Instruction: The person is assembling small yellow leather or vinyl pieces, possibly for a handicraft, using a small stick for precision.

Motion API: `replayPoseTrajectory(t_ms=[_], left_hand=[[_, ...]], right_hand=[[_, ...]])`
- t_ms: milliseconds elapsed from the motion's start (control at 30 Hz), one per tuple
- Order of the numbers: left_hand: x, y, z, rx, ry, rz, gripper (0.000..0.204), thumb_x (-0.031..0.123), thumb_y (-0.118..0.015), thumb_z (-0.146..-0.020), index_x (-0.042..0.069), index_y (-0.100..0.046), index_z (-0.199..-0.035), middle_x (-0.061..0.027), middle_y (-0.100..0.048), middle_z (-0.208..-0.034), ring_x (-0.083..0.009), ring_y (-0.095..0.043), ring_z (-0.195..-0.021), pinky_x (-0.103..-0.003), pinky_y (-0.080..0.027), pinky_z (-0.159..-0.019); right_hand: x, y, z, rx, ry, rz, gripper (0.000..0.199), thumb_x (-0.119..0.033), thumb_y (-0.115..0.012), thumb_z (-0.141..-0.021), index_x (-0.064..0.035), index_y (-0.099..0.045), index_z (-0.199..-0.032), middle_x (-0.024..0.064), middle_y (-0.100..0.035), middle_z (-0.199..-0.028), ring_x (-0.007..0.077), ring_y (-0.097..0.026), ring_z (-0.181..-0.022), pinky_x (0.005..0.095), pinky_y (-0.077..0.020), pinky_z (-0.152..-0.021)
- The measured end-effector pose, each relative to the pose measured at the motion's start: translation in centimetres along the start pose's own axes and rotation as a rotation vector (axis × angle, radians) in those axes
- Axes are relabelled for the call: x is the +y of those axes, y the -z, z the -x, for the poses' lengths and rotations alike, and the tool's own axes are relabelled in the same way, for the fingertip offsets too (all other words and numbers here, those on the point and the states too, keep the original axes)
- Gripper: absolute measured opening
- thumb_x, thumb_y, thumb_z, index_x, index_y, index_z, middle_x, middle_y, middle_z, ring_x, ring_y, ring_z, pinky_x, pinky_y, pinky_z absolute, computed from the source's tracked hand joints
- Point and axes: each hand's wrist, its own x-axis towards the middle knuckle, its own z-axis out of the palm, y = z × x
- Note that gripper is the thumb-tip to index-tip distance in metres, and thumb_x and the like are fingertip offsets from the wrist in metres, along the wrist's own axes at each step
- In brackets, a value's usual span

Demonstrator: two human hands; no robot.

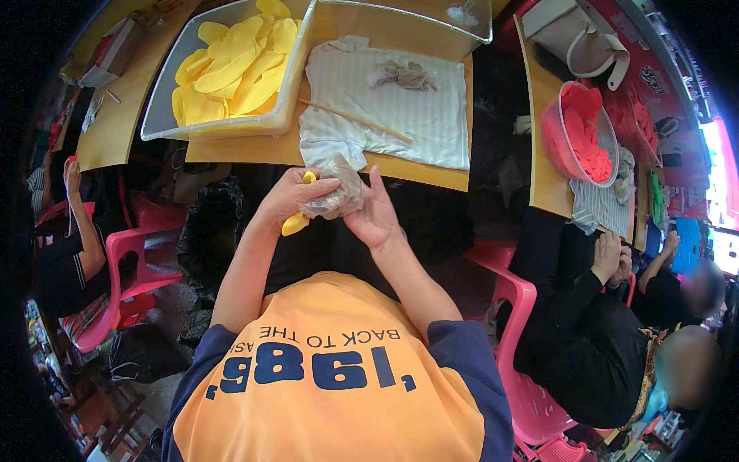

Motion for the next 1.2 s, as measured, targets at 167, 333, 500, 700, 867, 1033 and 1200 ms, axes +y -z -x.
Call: replayPoseTrajectory(t_ms=[167,333,500,700,867,1033,1200], left_hand=[[0.2,-0.1,0.4,-0.025,0.0,-0.042,0.022,0.023,-0.07,-0.083,0.002,-0.066,-0.088,0.0004,-0.062,-0.071,-0.0047,-0.054,-0.057,-0.018,-0.041,-0.05],[0.6,-0.4,0.7,-0.031,-0.014,-0.122,0.034,0.036,-0.057,-0.092,0.003,-0.065,-0.089,0.002,-0.057,-0.062,-0.0041,-0.047,-0.046,-0.019,-0.036,-0.043],[-1.3,-0.3,-0.5,-0.108,-0.07,-0.07,0.039,0.039,-0.048,-0.096,0.002,-0.062,-0.099,0.0006,-0.054,-0.056,-0.006,-0.044,-0.038,-0.02,-0.034,-0.037],[-0.9,-0.3,-1.1,-0.07,-0.097,-0.098,0.039,0.039,-0.049,-0.096,0.003,-0.062,-0.098,0.0011,-0.054,-0.058,-0.0044,-0.043,-0.04,-0.019,-0.034,-0.038],[1.1,-0.5,0.1,-0.085,-0.003,-0.262,0.04,0.04,-0.05,-0.095,0.002,-0.063,-0.096,0.0,-0.057,-0.063,-0.0051,-0.043,-0.041,-0.019,-0.035,-0.039],[2.7,0.6,1.1,0.139,-0.108,0.029,0.042,0.037,-0.052,-0.092,-0.001,-0.056,-0.111,-0.0069,-0.064,-0.085,-0.0079,-0.052,-0.056,-0.022,-0.046,-0.057],[1.1,2.4,1.1,0.201,-0.102,0.297,0.034,0.021,-0.053,-0.088,-0.002,-0.056,-0.112,-0.0067,-0.062,-0.087,-0.0076,-0.053,-0.061,-0.025,-0.049,-0.065]], right_hand=[[0.9,1.4,0.3,0.104,0.111,0.098,0.032,-0.019,-0.06,-0.091,-0.0022,-0.053,-0.117,0.0101,-0.06,-0.115,0.0197,-0.061,-0.101,0.0318,-0.0525,-0.085],[0.4,-2.1,1.1,0.208,0.364,0.798,0.023,-0.011,-0.06,-0.09,-0.0008,-0.06,-0.11,0.0066,-0.062,-0.108,0.0129,-0.061,-0.094,0.0261,-0.0509,-0.078],[0.0,-4.8,1.4,0.173,0.468,1.186,0.035,-0.019,-0.056,-0.093,-0.0004,-0.056,-0.122,0.008,-0.062,-0.104,0.0138,-0.06,-0.096,0.0292,-0.0486,-0.083],[-0.7,-1.9,1.5,0.29,-0.102,0.443,0.045,-0.034,-0.058,-0.091,-0.0014,-0.053,-0.121,0.0102,-0.062,-0.11,0.0199,-0.062,-0.096,0.0341,-0.05,-0.087],[-0.3,-1.3,1.4,0.221,0.0,0.646,0.045,-0.027,-0.06,-0.09,-0.0021,-0.049,-0.125,0.0133,-0.06,-0.114,0.0244,-0.06,-0.104,0.0379,-0.049,-0.091],[-2.2,-1.3,1.2,0.14,0.101,0.435,0.047,-0.015,-0.06,-0.089,0.0002,-0.043,-0.13,0.0191,-0.054,-0.125,0.0301,-0.054,-0.115,0.0418,-0.0454,-0.097],[-2.1,-3.0,1.4,0.228,0.198,0.621,0.048,-0.015,-0.063,-0.087,0.0013,-0.044,-0.128,0.0177,-0.057,-0.121,0.0279,-0.056,-0.111,0.0393,-0.0464,-0.095]])
